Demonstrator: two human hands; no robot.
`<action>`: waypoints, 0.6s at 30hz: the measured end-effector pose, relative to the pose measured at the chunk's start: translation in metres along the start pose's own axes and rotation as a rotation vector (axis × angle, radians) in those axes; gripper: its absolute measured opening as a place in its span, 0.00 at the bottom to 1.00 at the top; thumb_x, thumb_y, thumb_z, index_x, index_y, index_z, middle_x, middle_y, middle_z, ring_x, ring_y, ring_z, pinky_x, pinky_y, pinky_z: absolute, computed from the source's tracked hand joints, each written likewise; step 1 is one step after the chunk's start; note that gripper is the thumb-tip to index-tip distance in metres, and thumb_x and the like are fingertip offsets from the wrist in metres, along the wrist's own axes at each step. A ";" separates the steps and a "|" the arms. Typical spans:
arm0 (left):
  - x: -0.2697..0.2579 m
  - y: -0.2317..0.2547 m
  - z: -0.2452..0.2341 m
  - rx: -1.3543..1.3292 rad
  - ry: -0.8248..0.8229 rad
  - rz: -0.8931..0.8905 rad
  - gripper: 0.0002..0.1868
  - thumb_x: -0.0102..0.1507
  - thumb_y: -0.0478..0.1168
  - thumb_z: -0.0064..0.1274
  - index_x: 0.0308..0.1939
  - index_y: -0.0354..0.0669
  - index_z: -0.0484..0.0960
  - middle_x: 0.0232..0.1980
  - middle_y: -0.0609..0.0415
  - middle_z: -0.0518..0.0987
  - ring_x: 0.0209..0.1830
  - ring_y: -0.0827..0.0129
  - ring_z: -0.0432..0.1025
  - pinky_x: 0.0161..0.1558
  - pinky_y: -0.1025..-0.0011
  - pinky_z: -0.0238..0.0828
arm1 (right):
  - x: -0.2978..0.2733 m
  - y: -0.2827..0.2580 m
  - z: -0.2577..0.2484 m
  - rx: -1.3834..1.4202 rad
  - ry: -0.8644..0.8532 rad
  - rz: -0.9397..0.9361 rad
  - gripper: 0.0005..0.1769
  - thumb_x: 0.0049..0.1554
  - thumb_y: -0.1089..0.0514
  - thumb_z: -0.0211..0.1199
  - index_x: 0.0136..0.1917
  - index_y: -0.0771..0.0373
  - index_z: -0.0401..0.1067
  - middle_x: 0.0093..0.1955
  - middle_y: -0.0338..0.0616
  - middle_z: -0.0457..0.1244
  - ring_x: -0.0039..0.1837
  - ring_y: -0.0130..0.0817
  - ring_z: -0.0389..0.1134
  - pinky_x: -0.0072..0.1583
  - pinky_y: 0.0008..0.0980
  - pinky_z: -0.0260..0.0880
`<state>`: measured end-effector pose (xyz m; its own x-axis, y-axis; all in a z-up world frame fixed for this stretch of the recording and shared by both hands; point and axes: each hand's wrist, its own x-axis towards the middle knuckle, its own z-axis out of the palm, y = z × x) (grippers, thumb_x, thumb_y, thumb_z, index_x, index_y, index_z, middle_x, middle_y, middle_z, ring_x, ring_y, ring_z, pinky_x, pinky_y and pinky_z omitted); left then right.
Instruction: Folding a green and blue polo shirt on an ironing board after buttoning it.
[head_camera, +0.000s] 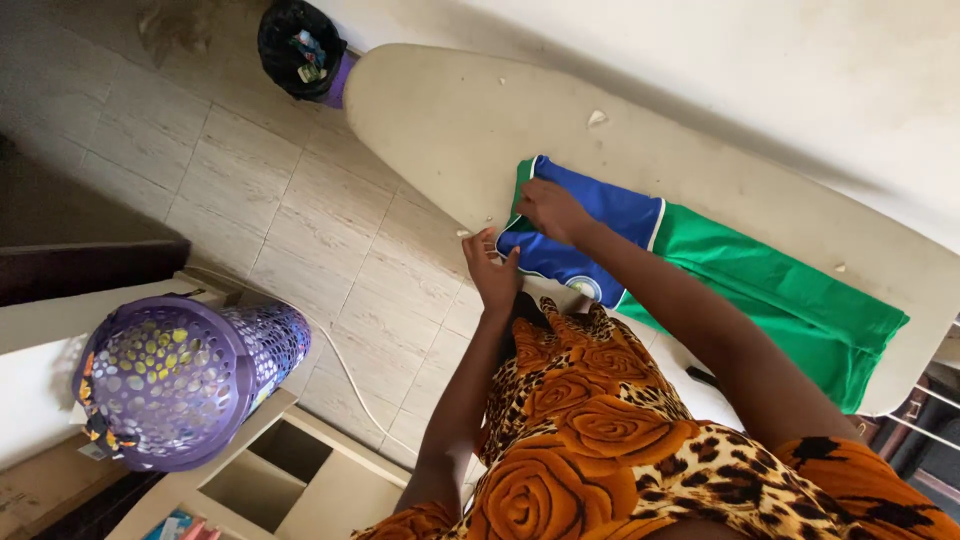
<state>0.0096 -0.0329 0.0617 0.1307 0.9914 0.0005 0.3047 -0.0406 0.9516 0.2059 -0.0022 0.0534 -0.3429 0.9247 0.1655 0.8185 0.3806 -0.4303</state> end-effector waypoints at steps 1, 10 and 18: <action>-0.002 -0.003 0.002 -0.011 0.011 -0.014 0.29 0.55 0.31 0.67 0.58 0.39 0.74 0.53 0.47 0.70 0.50 0.59 0.72 0.52 0.63 0.72 | -0.002 0.001 0.005 0.012 -0.008 0.029 0.09 0.48 0.61 0.62 0.44 0.62 0.76 0.45 0.50 0.61 0.52 0.49 0.64 0.53 0.45 0.67; -0.002 -0.010 0.005 -0.072 -0.033 -0.046 0.25 0.57 0.29 0.60 0.59 0.36 0.75 0.49 0.48 0.77 0.47 0.63 0.75 0.51 0.65 0.73 | -0.014 -0.043 -0.009 0.400 0.032 0.279 0.14 0.61 0.57 0.64 0.58 0.62 0.71 0.52 0.51 0.64 0.56 0.51 0.67 0.55 0.45 0.69; -0.013 -0.047 0.001 -0.296 -0.011 -0.121 0.18 0.67 0.39 0.56 0.59 0.37 0.76 0.52 0.49 0.81 0.51 0.65 0.76 0.54 0.67 0.73 | -0.032 -0.048 0.006 0.436 0.079 0.186 0.25 0.51 0.65 0.63 0.64 0.61 0.70 0.55 0.52 0.64 0.61 0.52 0.64 0.67 0.52 0.60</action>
<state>-0.0054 -0.0439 0.0164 0.1205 0.9855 -0.1198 0.0313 0.1168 0.9927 0.1747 -0.0504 0.0631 -0.1594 0.9810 0.1103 0.5869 0.1840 -0.7885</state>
